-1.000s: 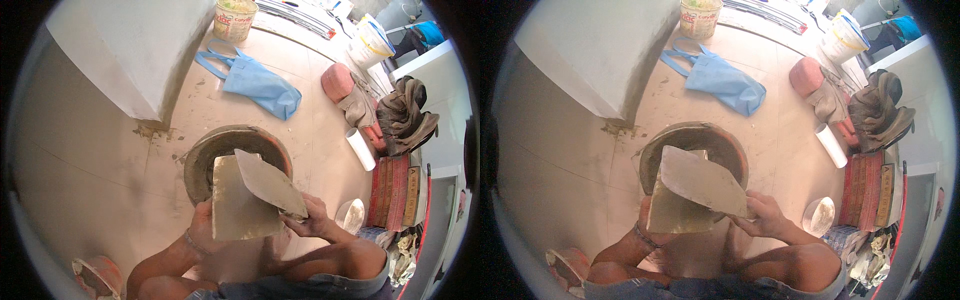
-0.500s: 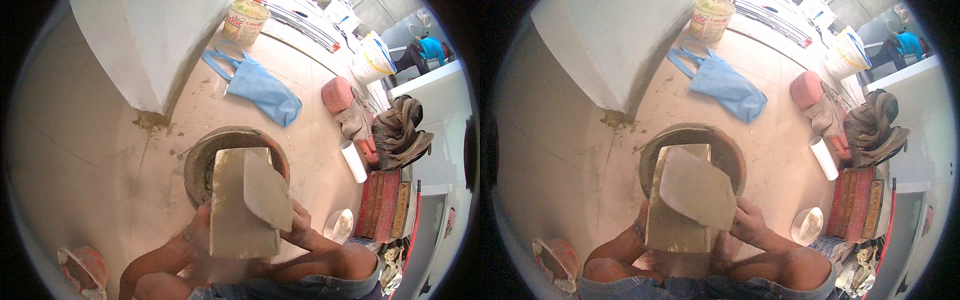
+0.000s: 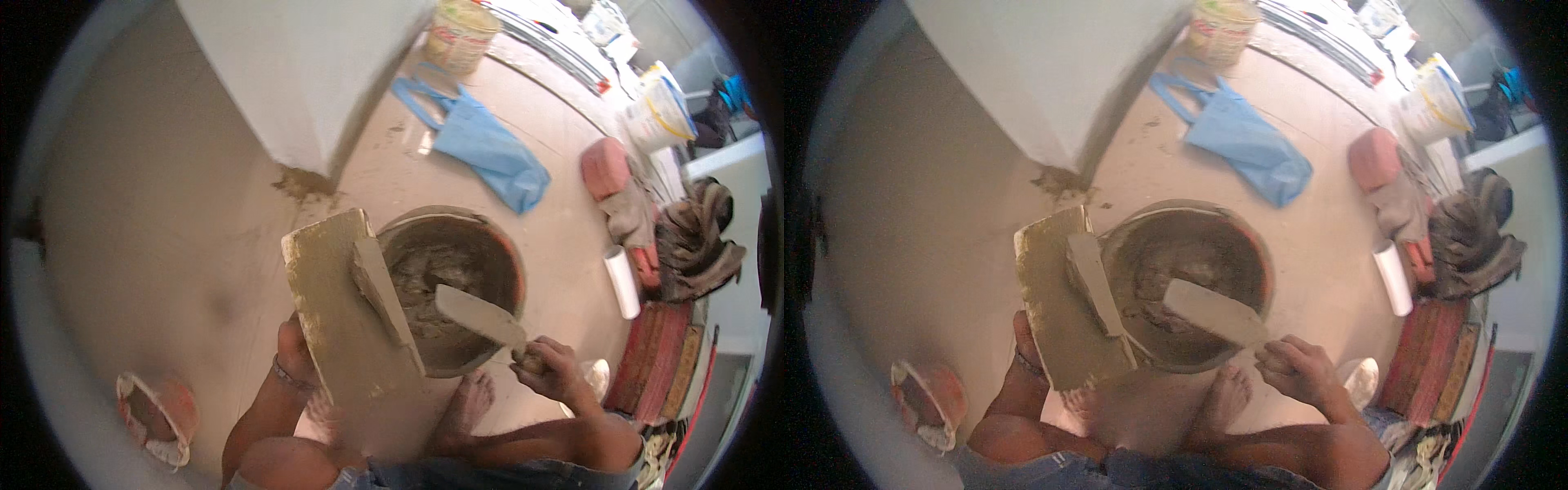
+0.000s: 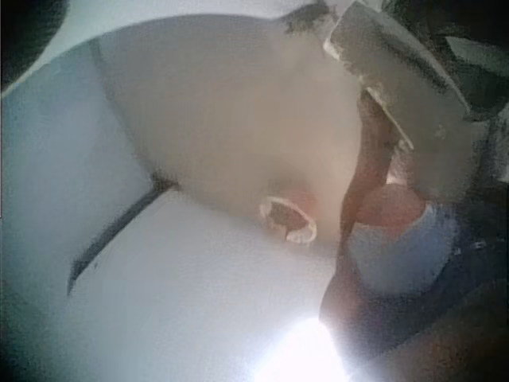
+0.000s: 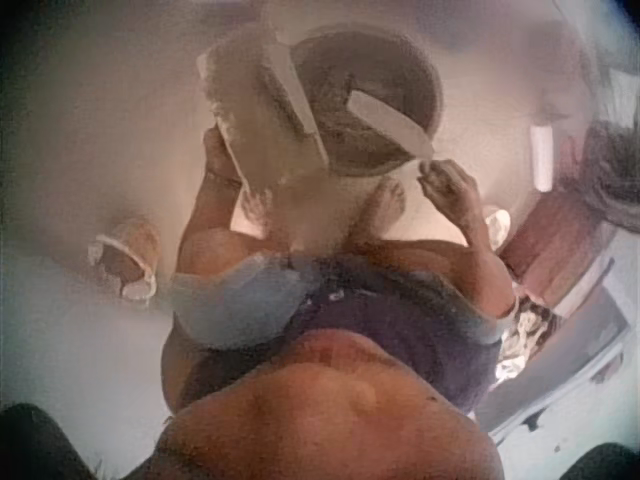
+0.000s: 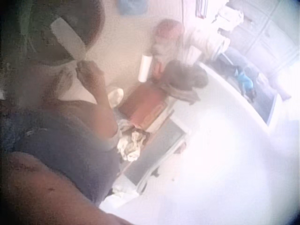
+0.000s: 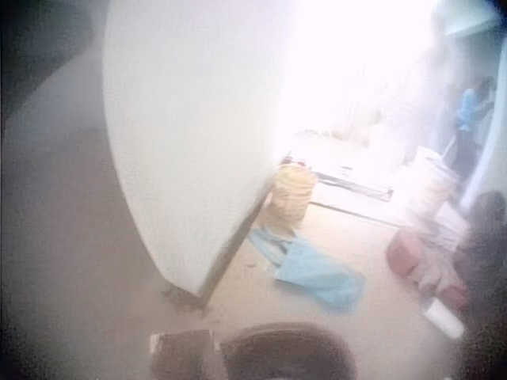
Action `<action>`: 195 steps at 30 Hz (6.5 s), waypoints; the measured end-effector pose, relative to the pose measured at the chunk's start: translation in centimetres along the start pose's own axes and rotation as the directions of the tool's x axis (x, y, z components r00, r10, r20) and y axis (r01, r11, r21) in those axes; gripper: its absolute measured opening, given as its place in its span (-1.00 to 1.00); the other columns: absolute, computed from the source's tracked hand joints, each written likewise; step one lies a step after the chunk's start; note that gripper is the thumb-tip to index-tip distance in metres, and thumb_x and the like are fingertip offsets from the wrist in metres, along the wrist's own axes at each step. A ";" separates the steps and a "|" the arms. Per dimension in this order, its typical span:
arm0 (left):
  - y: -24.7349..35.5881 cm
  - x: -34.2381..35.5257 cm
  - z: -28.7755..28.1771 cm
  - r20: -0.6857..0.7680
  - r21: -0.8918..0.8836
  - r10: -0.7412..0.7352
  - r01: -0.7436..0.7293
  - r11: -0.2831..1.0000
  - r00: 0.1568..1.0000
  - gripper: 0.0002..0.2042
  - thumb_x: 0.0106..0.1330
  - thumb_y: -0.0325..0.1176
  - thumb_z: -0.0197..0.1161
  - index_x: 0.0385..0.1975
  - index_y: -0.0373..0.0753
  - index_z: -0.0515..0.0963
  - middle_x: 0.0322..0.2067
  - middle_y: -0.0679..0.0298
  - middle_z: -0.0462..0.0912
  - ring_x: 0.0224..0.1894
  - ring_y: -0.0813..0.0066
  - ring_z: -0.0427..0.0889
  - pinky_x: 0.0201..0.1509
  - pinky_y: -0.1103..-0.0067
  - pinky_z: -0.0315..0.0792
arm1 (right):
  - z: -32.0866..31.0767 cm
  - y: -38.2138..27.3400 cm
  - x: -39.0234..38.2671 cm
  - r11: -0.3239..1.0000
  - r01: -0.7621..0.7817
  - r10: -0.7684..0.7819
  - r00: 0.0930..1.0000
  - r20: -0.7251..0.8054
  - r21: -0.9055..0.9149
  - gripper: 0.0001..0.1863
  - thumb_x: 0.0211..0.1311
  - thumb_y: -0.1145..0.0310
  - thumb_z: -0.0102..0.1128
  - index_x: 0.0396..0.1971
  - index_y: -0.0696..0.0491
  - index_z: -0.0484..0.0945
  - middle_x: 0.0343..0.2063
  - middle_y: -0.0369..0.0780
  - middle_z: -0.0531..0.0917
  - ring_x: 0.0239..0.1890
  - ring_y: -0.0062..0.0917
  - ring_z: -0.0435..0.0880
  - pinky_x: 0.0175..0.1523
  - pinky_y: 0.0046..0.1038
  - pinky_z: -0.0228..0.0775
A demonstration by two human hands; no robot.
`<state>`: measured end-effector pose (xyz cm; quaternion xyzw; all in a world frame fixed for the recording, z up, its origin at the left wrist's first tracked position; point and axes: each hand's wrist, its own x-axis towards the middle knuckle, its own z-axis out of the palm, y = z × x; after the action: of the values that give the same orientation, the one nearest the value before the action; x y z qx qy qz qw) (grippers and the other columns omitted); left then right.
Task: The person mixes cement in a bucket using a trowel, then scoops and applies the cement to the floor near a wall using a trowel and a larger flat tool. The person smooths the applied cement along the base of the wall.
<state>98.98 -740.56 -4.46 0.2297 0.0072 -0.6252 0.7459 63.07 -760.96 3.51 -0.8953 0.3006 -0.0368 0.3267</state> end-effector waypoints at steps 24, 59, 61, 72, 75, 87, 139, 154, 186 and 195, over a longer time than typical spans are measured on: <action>-2.1 4.5 8.4 0.603 0.714 0.304 -0.669 0.206 0.737 -0.51 0.08 -0.63 0.28 0.08 -0.22 0.46 0.02 0.00 0.55 0.10 0.03 0.58 0.17 0.34 0.49 | -3.3 -5.7 3.5 0.105 -0.658 0.385 0.718 0.580 0.746 -0.55 0.35 0.04 0.07 -0.11 0.18 0.40 -0.57 -0.18 0.48 -0.79 -0.51 0.39 -0.75 -0.46 0.25; -3.9 5.2 7.9 0.251 -0.202 -0.328 0.381 0.902 0.911 -0.65 0.43 -0.40 0.08 0.14 -0.45 0.44 0.03 0.06 0.63 -0.01 0.34 0.69 0.06 0.42 0.62 | 1.4 -2.6 1.2 0.982 0.190 -0.185 0.948 -0.258 -0.007 -0.52 0.01 0.39 0.49 -0.09 0.17 0.47 -0.32 0.02 0.64 -0.38 -0.11 0.70 -0.33 -0.27 0.55; -4.0 4.6 6.2 0.252 0.156 -0.158 0.121 0.980 0.955 -0.64 0.46 -0.33 0.04 0.13 -0.42 0.46 0.02 0.08 0.63 -0.01 0.32 0.69 0.06 0.41 0.62 | 2.5 -2.7 1.4 0.986 0.169 -0.159 0.955 -0.250 0.016 -0.53 0.04 0.38 0.49 -0.07 0.16 0.49 -0.29 0.01 0.65 -0.37 -0.12 0.70 -0.31 -0.27 0.58; -4.6 4.1 1.2 0.204 -0.151 -0.261 0.293 0.944 0.944 -0.60 0.40 -0.27 0.13 0.14 -0.37 0.44 0.00 0.08 0.63 -0.01 0.27 0.67 0.06 0.36 0.61 | 2.6 0.1 0.2 0.955 0.174 -0.234 0.938 -0.255 -0.240 -0.55 -0.10 0.46 0.46 -0.11 0.10 0.58 -0.34 -0.13 0.64 -0.43 -0.31 0.68 -0.42 -0.38 0.53; -2.1 3.6 2.6 0.183 -0.110 -0.155 0.177 0.978 0.971 -0.58 0.38 -0.26 0.16 0.15 -0.37 0.43 0.00 0.08 0.63 0.00 0.26 0.67 0.06 0.34 0.61 | 1.5 1.4 0.2 0.922 0.203 -0.287 0.930 -0.229 -0.330 -0.53 -0.11 0.44 0.48 -0.10 0.07 0.58 -0.36 -0.14 0.62 -0.47 -0.32 0.64 -0.46 -0.39 0.49; 3.0 0.1 -2.6 -0.099 0.093 0.324 -0.315 0.944 0.941 -0.46 0.27 -0.36 0.23 0.25 -0.32 0.29 0.11 0.10 0.53 0.15 0.18 0.55 0.23 0.19 0.47 | -5.1 -6.2 4.6 0.938 -0.282 0.331 0.903 0.273 -0.204 -0.70 0.27 0.30 0.27 -0.09 0.16 0.55 -0.39 0.04 0.67 -0.36 -0.06 0.71 -0.22 -0.22 0.53; 7.4 11.1 -11.7 -0.175 0.117 0.365 -0.349 0.930 0.914 -0.70 0.34 -0.47 0.22 0.06 -0.20 0.46 -0.05 0.29 0.61 -0.06 0.42 0.63 0.09 0.42 0.57 | -3.2 -6.1 6.7 0.936 -0.313 0.346 0.900 0.266 -0.160 -0.62 0.23 0.25 0.35 -0.11 0.23 0.56 -0.37 0.02 0.71 -0.32 -0.20 0.75 -0.20 -0.29 0.55; 8.6 3.2 -2.6 0.103 0.342 0.460 -0.465 0.817 0.882 -0.42 0.32 0.04 0.12 0.20 -0.25 0.40 0.10 0.13 0.55 0.13 0.20 0.55 0.13 0.27 0.52 | -2.4 -1.6 3.4 0.995 0.004 0.003 0.998 -0.063 0.099 -0.67 0.12 0.35 0.36 -0.13 0.13 0.54 -0.49 -0.20 0.56 -0.51 -0.43 0.61 -0.43 -0.45 0.44; 1.4 5.9 6.9 0.295 0.798 0.416 -0.461 0.388 0.860 -0.58 0.15 -0.61 0.37 0.03 -0.31 0.46 -0.05 0.15 0.62 0.04 0.27 0.64 0.27 0.31 0.46 | -8.9 -3.7 3.5 0.944 -0.225 0.214 0.974 0.069 0.243 -0.71 0.14 0.37 0.34 -0.19 0.21 0.57 -0.55 -0.23 0.56 -0.58 -0.55 0.53 -0.47 -0.52 0.36; -1.9 7.6 9.8 0.755 0.637 0.371 -0.739 -0.221 0.540 -0.53 -0.08 -0.66 0.43 -0.08 -0.23 0.59 -0.05 0.11 0.66 0.12 0.09 0.62 0.34 0.11 0.38 | -5.7 -5.9 5.1 0.300 -0.558 0.358 0.817 0.451 0.774 -0.70 0.46 0.16 0.10 -0.17 0.13 0.47 -0.57 -0.29 0.49 -0.67 -0.61 0.49 -0.62 -0.53 0.35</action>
<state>96.17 -751.28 1.38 0.5246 -0.6049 -0.0766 0.5942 68.75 -763.47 10.88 -0.4649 0.4463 -0.0051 0.7646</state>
